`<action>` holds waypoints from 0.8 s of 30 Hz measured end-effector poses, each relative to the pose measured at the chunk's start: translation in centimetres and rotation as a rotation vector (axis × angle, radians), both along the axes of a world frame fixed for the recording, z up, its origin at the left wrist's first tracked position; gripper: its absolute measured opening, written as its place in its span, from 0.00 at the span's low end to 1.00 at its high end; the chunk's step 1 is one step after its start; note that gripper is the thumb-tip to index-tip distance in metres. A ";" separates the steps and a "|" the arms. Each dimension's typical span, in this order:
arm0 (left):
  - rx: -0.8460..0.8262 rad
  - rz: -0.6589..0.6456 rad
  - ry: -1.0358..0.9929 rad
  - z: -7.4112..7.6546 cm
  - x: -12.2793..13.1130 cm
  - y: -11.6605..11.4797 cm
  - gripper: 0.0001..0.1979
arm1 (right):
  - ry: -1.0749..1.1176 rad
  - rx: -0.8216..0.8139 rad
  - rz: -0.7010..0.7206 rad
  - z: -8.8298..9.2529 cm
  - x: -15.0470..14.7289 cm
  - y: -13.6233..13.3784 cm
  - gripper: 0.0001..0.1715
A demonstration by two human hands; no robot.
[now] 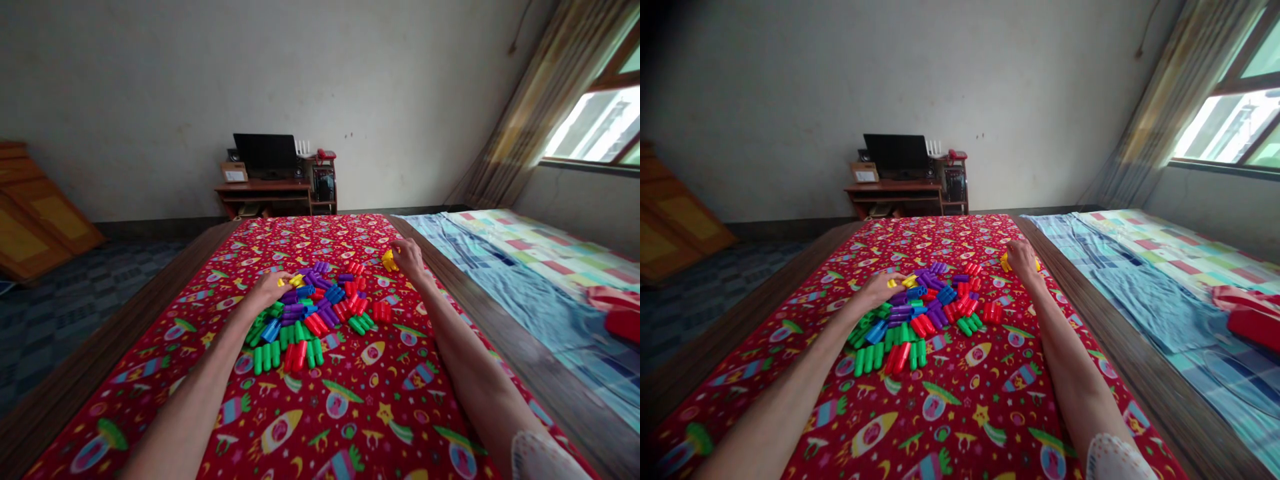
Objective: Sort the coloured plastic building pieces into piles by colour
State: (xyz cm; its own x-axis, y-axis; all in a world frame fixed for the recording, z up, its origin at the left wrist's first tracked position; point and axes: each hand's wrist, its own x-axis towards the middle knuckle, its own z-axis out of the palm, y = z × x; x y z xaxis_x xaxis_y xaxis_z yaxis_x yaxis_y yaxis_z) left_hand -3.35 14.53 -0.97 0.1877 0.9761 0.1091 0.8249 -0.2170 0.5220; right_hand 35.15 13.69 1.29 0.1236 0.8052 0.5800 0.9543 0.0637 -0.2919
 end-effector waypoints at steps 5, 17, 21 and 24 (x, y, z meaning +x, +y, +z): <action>0.100 -0.115 0.032 -0.3 0.5 -0.4 0.21 | -0.037 0.129 0.198 1.7 -3.4 -0.5 0.15; 0.107 -0.101 -0.298 4.5 3.1 -3.2 0.23 | 0.038 -0.056 0.765 2.7 -13.1 -5.8 0.18; 0.035 -0.207 -0.465 4.9 5.3 -4.9 0.30 | 0.083 -0.190 0.743 3.1 -13.1 -5.4 0.15; 0.080 -0.166 -0.545 4.5 5.3 -4.9 0.28 | 0.040 -0.159 0.469 3.7 -10.8 -4.1 0.14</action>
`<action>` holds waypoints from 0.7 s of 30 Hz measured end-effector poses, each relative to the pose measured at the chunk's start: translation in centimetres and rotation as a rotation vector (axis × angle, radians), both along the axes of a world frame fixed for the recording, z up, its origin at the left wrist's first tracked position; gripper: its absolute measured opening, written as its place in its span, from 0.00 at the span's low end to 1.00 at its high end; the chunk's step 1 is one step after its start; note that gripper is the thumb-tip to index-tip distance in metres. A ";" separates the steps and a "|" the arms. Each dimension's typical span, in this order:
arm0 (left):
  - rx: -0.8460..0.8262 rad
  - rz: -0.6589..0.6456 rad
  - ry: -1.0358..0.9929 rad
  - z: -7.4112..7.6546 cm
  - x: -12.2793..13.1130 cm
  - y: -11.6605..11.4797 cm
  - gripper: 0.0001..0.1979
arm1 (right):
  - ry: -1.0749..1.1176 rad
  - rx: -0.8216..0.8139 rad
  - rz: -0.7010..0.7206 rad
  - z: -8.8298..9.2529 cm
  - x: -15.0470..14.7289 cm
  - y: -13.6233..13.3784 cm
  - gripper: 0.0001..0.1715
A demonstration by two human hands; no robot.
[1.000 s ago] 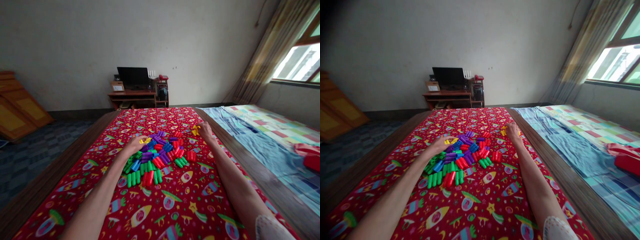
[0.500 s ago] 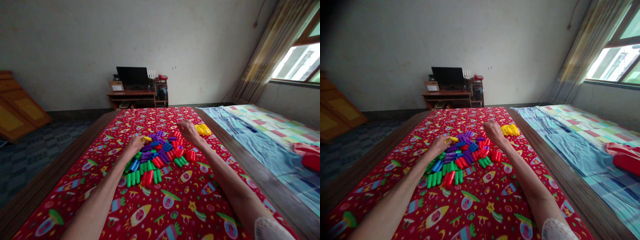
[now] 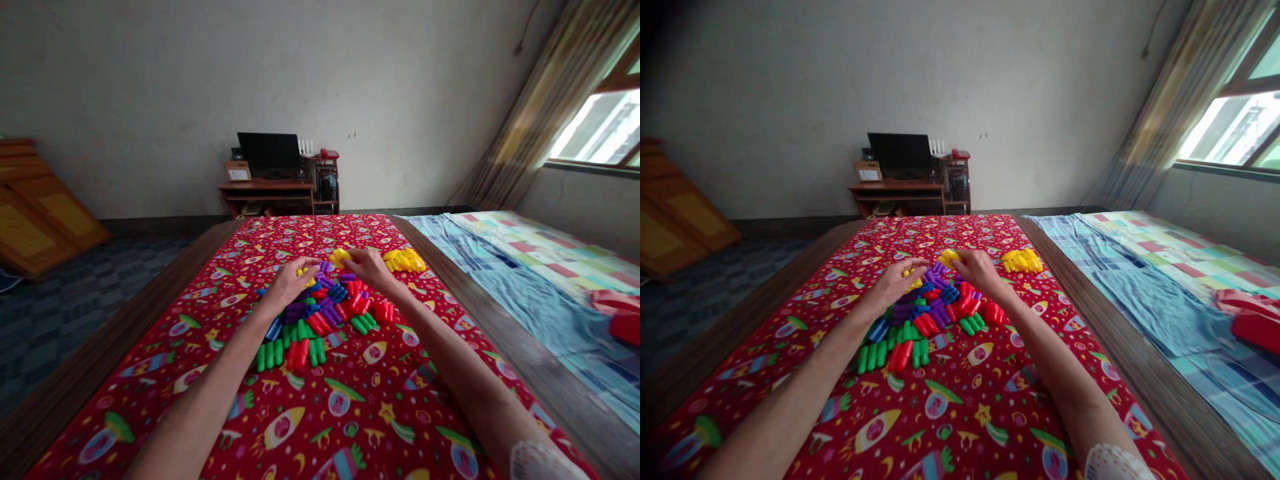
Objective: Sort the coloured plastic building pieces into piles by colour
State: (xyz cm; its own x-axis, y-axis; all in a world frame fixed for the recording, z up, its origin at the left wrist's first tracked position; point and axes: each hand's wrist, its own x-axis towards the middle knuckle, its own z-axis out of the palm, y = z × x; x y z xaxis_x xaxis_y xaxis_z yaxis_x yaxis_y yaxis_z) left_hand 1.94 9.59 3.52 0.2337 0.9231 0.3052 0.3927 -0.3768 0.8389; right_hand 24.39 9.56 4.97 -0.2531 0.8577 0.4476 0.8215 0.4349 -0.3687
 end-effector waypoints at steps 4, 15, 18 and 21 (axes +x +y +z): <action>-0.121 0.106 -0.209 -0.7 -1.1 0.9 0.25 | -0.037 0.043 -0.551 0.0 5.9 1.7 0.16; -0.509 0.168 -0.670 1.0 -0.6 0.7 0.04 | -0.038 -0.055 -0.717 -1.2 10.5 2.3 0.16; -0.471 0.171 -0.671 0.9 0.1 0.3 0.01 | 0.001 0.014 -0.482 0.0 6.5 1.6 0.19; -0.419 0.166 -0.652 0.5 1.2 -0.4 0.03 | 0.096 -0.047 0.035 0.5 1.0 -0.5 0.20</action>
State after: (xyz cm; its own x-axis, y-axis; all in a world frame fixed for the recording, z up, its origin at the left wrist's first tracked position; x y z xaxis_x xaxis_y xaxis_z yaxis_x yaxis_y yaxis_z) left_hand 3.18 9.22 4.04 -0.0237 0.9986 -0.0471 -0.2038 0.0413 0.9782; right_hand 25.40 9.07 5.50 -0.2415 0.8698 0.4303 0.7661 0.4430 -0.4657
